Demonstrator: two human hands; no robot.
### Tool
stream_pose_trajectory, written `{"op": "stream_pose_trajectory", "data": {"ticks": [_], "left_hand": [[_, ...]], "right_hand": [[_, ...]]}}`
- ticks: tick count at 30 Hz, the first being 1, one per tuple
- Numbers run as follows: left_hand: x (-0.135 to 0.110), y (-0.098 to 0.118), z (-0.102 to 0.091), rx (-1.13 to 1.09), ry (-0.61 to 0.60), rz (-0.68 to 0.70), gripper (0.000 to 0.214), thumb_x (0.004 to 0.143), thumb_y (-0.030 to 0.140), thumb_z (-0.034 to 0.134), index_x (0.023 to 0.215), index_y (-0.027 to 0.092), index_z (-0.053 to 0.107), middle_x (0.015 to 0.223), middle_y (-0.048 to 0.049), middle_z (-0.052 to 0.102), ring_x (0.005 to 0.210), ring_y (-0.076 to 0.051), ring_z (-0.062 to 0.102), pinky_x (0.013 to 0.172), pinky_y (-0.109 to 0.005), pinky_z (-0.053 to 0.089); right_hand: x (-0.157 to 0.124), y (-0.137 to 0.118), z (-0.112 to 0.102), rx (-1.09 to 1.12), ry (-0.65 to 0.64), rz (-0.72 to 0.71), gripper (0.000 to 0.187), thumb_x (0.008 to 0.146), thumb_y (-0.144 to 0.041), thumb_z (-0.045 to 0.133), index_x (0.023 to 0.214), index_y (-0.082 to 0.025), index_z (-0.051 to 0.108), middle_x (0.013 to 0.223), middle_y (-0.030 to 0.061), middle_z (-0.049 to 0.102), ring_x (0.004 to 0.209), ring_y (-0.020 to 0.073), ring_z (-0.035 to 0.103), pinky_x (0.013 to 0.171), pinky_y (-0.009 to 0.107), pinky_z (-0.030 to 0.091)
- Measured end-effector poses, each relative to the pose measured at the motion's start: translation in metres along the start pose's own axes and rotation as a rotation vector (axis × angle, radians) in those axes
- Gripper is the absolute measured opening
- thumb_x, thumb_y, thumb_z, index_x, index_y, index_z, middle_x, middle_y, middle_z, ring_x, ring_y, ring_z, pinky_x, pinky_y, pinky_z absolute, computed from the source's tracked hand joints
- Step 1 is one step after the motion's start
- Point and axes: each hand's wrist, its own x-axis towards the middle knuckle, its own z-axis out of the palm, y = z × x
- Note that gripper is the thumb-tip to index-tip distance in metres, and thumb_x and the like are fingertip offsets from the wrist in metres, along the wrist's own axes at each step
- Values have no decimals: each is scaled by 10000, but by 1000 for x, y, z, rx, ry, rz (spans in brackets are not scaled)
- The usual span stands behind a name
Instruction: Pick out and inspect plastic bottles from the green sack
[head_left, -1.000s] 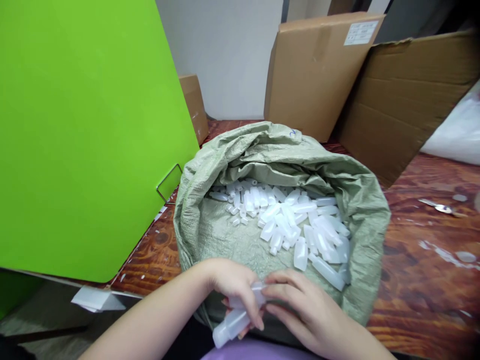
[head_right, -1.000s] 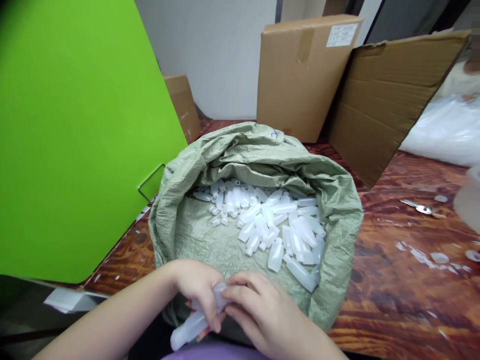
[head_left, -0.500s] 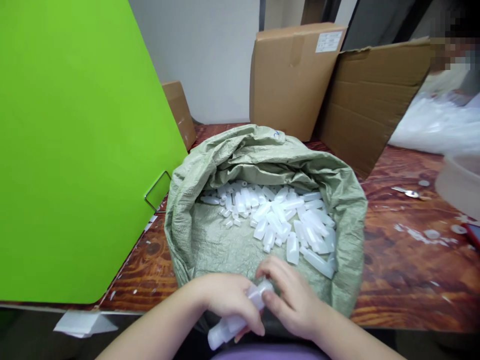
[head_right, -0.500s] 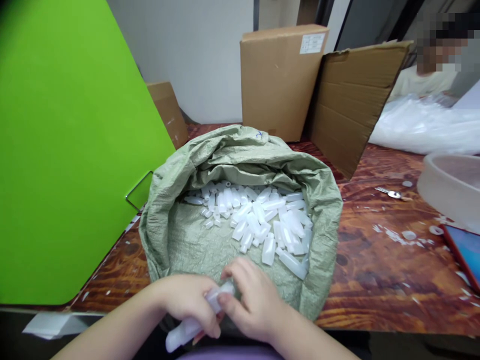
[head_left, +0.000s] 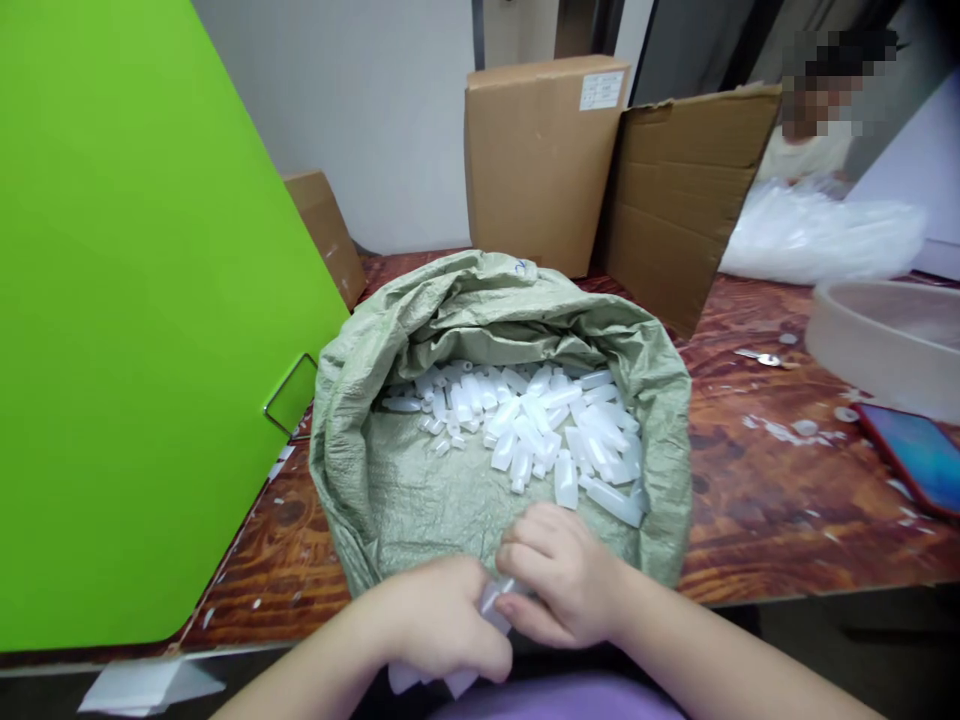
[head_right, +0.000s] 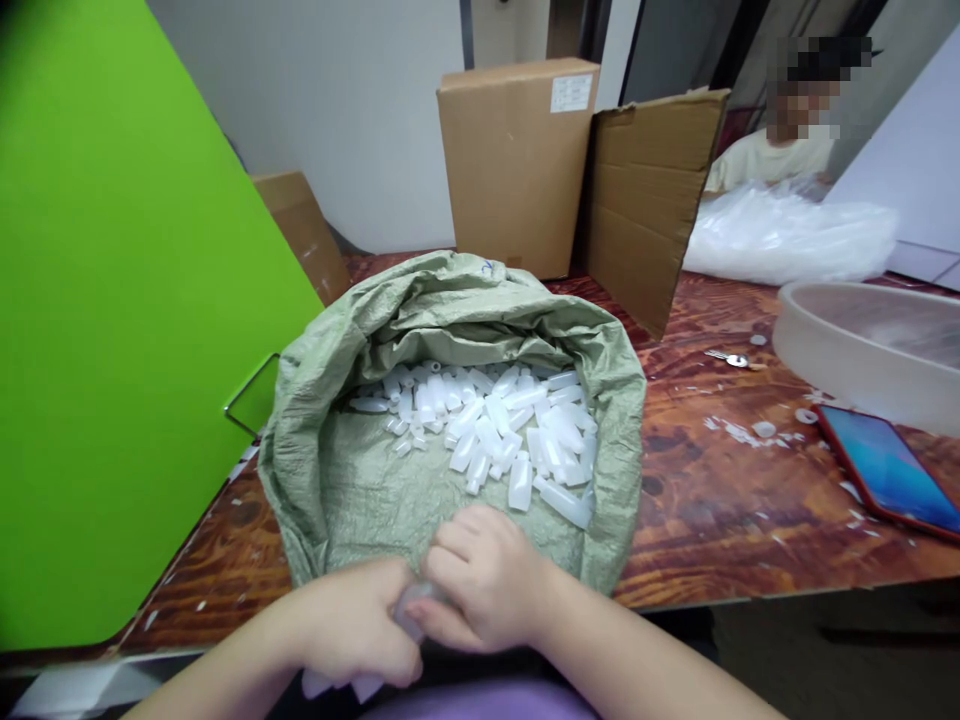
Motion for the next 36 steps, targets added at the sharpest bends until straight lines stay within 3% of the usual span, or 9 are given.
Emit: {"op": "stream_pose_trajectory", "data": {"ticks": [2, 7, 11, 14, 21, 25, 29, 32, 36], "left_hand": [[-5, 4, 3, 17, -10, -22, 95, 482, 246, 550, 444, 193, 480, 426, 43, 451, 388, -111, 405, 310, -198, 262], [-14, 5, 11, 30, 135, -30, 27, 467, 212, 507, 485, 205, 490, 482, 24, 531, 428, -140, 482, 320, -200, 309], [-22, 0, 12, 51, -20, -41, 59, 481, 246, 485, 448, 199, 501, 405, 32, 472, 312, -129, 419, 273, -220, 309], [-27, -2, 17, 59, -60, -29, 90, 470, 271, 536, 435, 192, 510, 402, 29, 469, 328, -128, 425, 266, -209, 303], [-35, -16, 43, -48, 3, -72, 82, 452, 229, 549, 520, 186, 536, 490, 32, 509, 406, -128, 450, 304, -202, 317], [-38, -38, 54, -154, 139, -43, 174, 453, 180, 558, 625, 176, 579, 529, 49, 505, 440, -103, 422, 336, -184, 293], [-44, -78, 61, -306, 164, -95, 87, 441, 141, 552, 519, 167, 523, 444, 72, 441, 413, -78, 363, 336, -181, 205], [-41, -118, 71, -619, 72, -101, 93, 452, 221, 570, 444, 156, 505, 389, 51, 454, 379, -79, 359, 357, -186, 223], [-14, -154, 95, -832, 25, -157, 291, 513, 453, 511, 449, 171, 473, 408, 16, 470, 373, -118, 442, 402, -240, 342]], "right_hand": [[1, -3, 5, 47, -47, -22, 434, 897, -295, 253, 539, -187, 472, 501, 20, 464, 492, 139, 396, 524, 296, 323], [2, -13, 14, 265, -305, 334, 510, 943, -354, 221, 525, -176, 453, 473, -18, 421, 444, 96, 391, 463, 236, 294], [3, -16, 2, 8, -68, -31, 479, 893, -483, 275, 708, -167, 584, 662, 57, 568, 603, 161, 460, 571, 304, 347], [7, -21, -1, -47, 24, -281, 405, 870, -353, 293, 542, -201, 475, 521, 24, 472, 503, 153, 357, 509, 323, 288], [6, -41, 26, 262, -96, -116, 302, 795, -240, 284, 515, -217, 173, 452, -23, 288, 436, 132, 256, 466, 302, 281], [8, -50, 42, 308, -282, -6, 371, 856, -245, 289, 487, -199, 290, 463, -29, 342, 445, 110, 321, 483, 254, 311], [32, -47, 41, 216, -514, -96, 373, 910, -397, 380, 663, -192, 571, 627, -9, 556, 577, 111, 486, 528, 225, 358], [61, -20, 36, -42, -559, 116, 334, 919, -458, 376, 885, -221, 608, 823, 15, 629, 726, 135, 568, 594, 226, 406], [91, 36, 39, -258, -497, 361, 308, 933, -219, 329, 1121, -67, 519, 1055, 219, 567, 945, 292, 563, 734, 390, 435]]}}
